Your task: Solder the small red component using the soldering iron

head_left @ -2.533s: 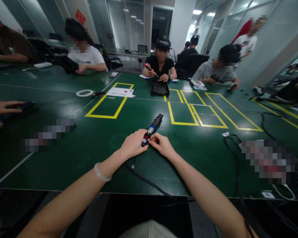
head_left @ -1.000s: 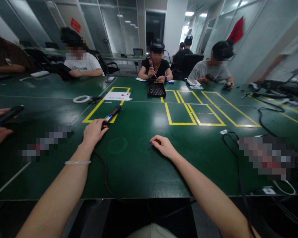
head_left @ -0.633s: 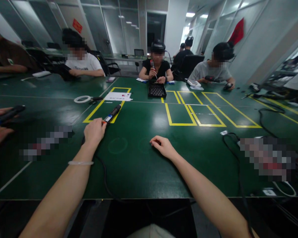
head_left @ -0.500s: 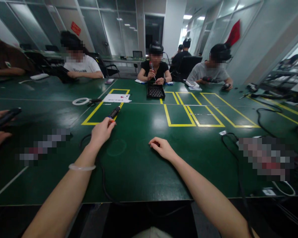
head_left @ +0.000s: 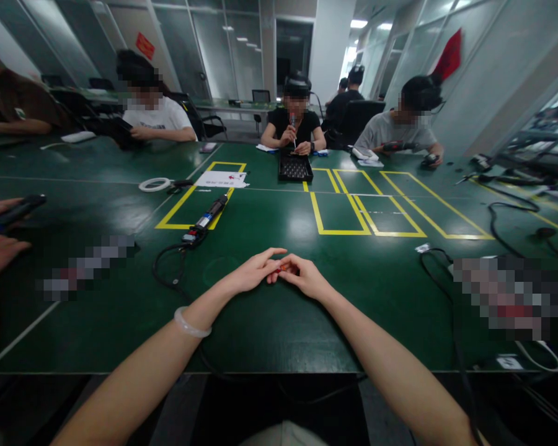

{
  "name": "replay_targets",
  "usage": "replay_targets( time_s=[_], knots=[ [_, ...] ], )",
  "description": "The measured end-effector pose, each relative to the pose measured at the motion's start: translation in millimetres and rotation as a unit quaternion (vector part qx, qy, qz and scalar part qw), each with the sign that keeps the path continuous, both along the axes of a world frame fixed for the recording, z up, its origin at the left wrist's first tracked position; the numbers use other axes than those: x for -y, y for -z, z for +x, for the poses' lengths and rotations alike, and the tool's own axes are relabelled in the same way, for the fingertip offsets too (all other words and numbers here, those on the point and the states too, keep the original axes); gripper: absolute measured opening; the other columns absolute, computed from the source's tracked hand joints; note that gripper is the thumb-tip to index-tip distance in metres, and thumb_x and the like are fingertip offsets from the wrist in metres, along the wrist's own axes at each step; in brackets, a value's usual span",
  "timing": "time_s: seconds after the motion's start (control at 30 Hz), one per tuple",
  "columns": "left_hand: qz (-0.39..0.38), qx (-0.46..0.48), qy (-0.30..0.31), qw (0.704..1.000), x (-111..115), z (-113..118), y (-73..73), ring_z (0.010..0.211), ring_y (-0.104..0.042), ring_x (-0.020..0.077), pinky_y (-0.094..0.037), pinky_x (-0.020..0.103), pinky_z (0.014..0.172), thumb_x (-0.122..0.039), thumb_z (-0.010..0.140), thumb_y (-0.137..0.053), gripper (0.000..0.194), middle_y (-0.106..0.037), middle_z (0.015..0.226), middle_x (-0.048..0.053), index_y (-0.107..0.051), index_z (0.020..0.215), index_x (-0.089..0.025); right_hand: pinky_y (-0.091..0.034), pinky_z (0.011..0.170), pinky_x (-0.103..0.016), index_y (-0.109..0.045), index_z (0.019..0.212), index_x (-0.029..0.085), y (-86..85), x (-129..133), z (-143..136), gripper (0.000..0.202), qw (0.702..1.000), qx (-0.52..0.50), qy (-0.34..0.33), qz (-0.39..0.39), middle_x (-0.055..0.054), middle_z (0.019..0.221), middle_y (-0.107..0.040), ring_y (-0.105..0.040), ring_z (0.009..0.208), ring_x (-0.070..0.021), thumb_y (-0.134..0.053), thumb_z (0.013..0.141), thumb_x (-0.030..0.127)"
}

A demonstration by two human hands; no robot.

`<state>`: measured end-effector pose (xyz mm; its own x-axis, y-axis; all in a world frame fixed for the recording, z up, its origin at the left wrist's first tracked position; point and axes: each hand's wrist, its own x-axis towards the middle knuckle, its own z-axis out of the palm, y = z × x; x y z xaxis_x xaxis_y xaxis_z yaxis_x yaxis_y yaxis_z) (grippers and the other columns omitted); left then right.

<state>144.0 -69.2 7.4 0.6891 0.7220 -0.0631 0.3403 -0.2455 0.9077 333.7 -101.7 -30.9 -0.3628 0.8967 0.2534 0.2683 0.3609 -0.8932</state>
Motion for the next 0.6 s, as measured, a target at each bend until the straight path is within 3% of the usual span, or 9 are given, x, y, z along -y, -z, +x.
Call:
replay_targets(
  time_s=[0.17, 0.4, 0.5, 0.6],
  knots=[
    [0.130, -0.030, -0.039, 0.990, -1.9, -5.9, -2.0, 0.068, -0.054, 0.0121, -0.043, 0.026, 0.068, -0.041, 0.096, -0.033, 0.040, -0.056, 0.071, -0.002, -0.054, 0.123, -0.020, -0.043, 0.064, -0.023, -0.061, 0.099, 0.016, 5.9, -4.9, 3.1, 0.022, 0.999, -0.020, 0.039, -0.018, -0.001, 0.078, -0.066, -0.058, 0.068, -0.0123, -0.056, 0.089, 0.035],
    [0.214, -0.005, -0.024, 0.977, 1.7, -4.6, -2.2, 0.084, -0.058, 0.0138, -0.047, 0.027, 0.077, -0.036, 0.088, -0.054, 0.025, -0.060, 0.092, 0.002, -0.060, 0.104, -0.019, -0.044, 0.074, -0.026, -0.062, 0.080, 0.017, 7.7, -8.0, 5.7, 0.035, 0.999, 0.025, 0.040, 0.002, -0.002, 0.074, -0.068, -0.061, 0.071, -0.0136, -0.042, 0.097, 0.041],
    [0.215, -0.013, -0.033, 0.976, 1.2, -5.7, -2.6, 0.083, -0.058, 0.0141, -0.047, 0.027, 0.076, -0.038, 0.089, -0.053, 0.022, -0.060, 0.091, 0.002, -0.060, 0.098, -0.019, -0.045, 0.074, -0.026, -0.062, 0.089, 0.018, 8.4, -7.1, 4.1, 0.033, 0.999, -0.004, 0.037, -0.004, -0.002, 0.076, -0.068, -0.061, 0.072, -0.0139, -0.041, 0.097, 0.041],
    [0.219, -0.019, -0.044, 0.974, 0.2, -7.6, -1.2, 0.083, -0.058, 0.0145, -0.047, 0.028, 0.076, -0.039, 0.089, -0.052, 0.024, -0.061, 0.091, 0.003, -0.060, 0.099, -0.018, -0.047, 0.071, -0.026, -0.056, 0.105, 0.019, 9.5, -5.9, 2.6, 0.025, 0.997, -0.057, 0.041, -0.009, -0.002, 0.083, -0.067, -0.061, 0.075, -0.0142, -0.053, 0.091, 0.039]
  ],
)
